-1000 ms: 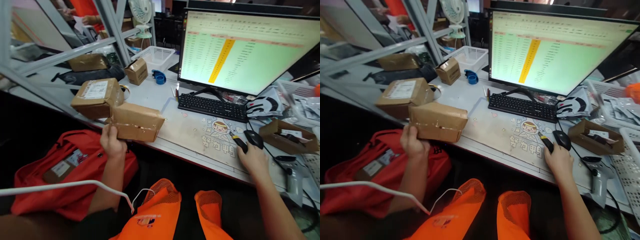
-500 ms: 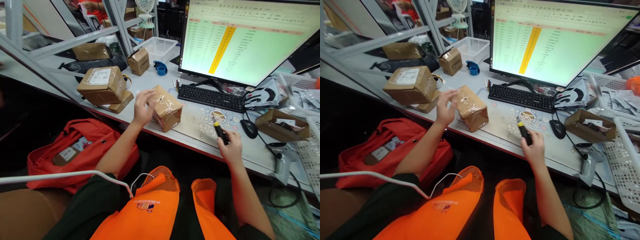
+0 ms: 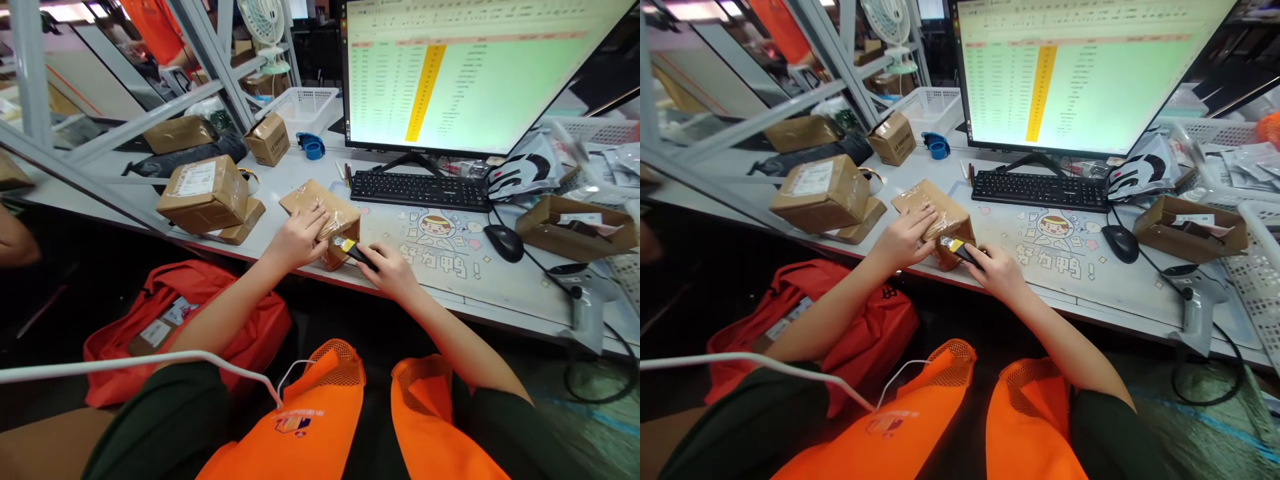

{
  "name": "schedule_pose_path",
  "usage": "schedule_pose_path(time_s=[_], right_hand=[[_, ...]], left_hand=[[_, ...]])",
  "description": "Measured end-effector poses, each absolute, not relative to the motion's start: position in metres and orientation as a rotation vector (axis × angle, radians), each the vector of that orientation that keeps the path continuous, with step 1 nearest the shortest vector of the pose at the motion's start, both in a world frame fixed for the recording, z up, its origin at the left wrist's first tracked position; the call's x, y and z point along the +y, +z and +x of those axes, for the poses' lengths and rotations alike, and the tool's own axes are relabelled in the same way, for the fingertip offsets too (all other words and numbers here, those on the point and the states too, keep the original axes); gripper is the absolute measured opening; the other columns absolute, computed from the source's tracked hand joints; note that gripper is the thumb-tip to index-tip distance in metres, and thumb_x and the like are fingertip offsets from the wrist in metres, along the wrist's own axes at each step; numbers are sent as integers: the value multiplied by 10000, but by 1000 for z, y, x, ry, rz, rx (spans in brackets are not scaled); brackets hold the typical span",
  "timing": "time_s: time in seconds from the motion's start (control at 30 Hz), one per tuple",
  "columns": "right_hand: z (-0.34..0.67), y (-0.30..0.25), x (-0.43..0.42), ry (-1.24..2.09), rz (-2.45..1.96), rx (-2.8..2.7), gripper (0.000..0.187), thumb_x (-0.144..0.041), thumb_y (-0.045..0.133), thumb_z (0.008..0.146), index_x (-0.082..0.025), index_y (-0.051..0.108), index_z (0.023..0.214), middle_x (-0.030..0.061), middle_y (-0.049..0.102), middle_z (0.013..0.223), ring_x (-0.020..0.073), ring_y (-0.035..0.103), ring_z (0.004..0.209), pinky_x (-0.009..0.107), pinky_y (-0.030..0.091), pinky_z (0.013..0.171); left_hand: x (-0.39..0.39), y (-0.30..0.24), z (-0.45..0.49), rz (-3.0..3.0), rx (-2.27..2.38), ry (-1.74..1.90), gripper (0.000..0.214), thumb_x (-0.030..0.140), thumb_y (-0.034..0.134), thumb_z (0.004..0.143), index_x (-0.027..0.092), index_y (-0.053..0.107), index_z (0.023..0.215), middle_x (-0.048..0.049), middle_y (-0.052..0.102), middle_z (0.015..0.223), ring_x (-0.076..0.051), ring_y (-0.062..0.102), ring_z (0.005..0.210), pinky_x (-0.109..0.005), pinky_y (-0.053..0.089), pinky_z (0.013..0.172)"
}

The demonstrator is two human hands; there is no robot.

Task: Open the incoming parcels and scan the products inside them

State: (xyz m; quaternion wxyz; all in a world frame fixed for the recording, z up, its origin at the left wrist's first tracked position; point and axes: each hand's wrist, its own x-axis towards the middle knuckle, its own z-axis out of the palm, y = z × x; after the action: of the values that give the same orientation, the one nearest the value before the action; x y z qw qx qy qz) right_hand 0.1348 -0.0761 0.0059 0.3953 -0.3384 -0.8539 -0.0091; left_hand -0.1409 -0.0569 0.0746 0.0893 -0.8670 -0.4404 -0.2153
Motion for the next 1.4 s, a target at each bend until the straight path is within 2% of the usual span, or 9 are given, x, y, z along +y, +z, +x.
schedule_pose_path(time_s=[0.27,0.47,0.57,0.77,0.93,1.07,1.23,1.33,1.4], right_hand=[[146,1,-56,-107,-971,-2104,365,-348,572,1042,-182,709,1337,134,722,1038,231,679,901,355,578,812],[232,-3,-76,-87,-1305,-1843,416,-392,607,1012,-177,696,1357,117,748,1045,243,710,902,371,582,839],[254,-9,-95,-67,-1330,-1817,406,-390,624,1004,-175,707,1338,117,763,1056,249,725,921,379,584,852],[239,-8,-108,103,-1249,-1854,385,-390,640,993,-209,718,1324,112,769,1114,264,731,997,408,598,897],[205,15,-109,238,-1056,-2010,363,-383,632,996,-244,722,1320,106,747,1092,240,728,950,383,616,852],[195,19,-104,266,-907,-2082,348,-356,630,996,-253,722,1315,100,740,1053,223,725,917,363,620,815],[214,4,-99,200,-895,-2027,351,-320,642,981,-241,723,1313,102,743,1057,218,725,908,357,619,807],[213,1,-98,186,-934,-2066,350,-325,629,991,-220,727,1310,112,736,1041,223,716,910,363,611,810],[203,3,-97,179,-897,-2136,351,-334,612,1003,-216,726,1313,111,729,1022,220,697,897,360,598,803]], left_hand=[[-63,70,-150,-2619,-1276,-615,611,257,526,926,57,513,1504,-272,525,1531,-418,453,1486,-677,392,1185],[-59,66,-205,-2764,-1185,-924,451,208,435,983,225,655,1376,-102,549,1560,-278,360,1565,-603,329,1274],[-68,65,-212,-2575,-1490,-1109,393,307,425,1027,244,729,1267,-73,494,1610,-289,368,1560,-588,331,1280],[-63,68,-171,-2638,-1777,-1266,647,611,593,941,161,635,1404,-182,381,1663,-364,435,1510,-589,367,1249],[-46,90,-153,-2656,-1738,-1132,443,459,466,999,216,757,1227,-104,531,1575,-364,419,1518,-647,303,1261],[-81,89,-102,-2405,-1689,-919,428,281,445,985,229,697,1327,-92,601,1508,-349,405,1524,-677,241,1260],[-87,55,-73,-2272,-1586,-926,550,608,689,849,242,681,1260,-139,651,1407,-404,517,1380,-727,26,1256],[-69,49,-97,-2392,-1333,-1093,628,767,724,733,256,690,1096,-111,712,1223,-376,594,1232,-699,89,1259],[-66,53,-108,-2459,-1209,-1129,606,739,727,732,249,672,1084,-121,693,1214,-379,584,1252,-680,158,1253]])
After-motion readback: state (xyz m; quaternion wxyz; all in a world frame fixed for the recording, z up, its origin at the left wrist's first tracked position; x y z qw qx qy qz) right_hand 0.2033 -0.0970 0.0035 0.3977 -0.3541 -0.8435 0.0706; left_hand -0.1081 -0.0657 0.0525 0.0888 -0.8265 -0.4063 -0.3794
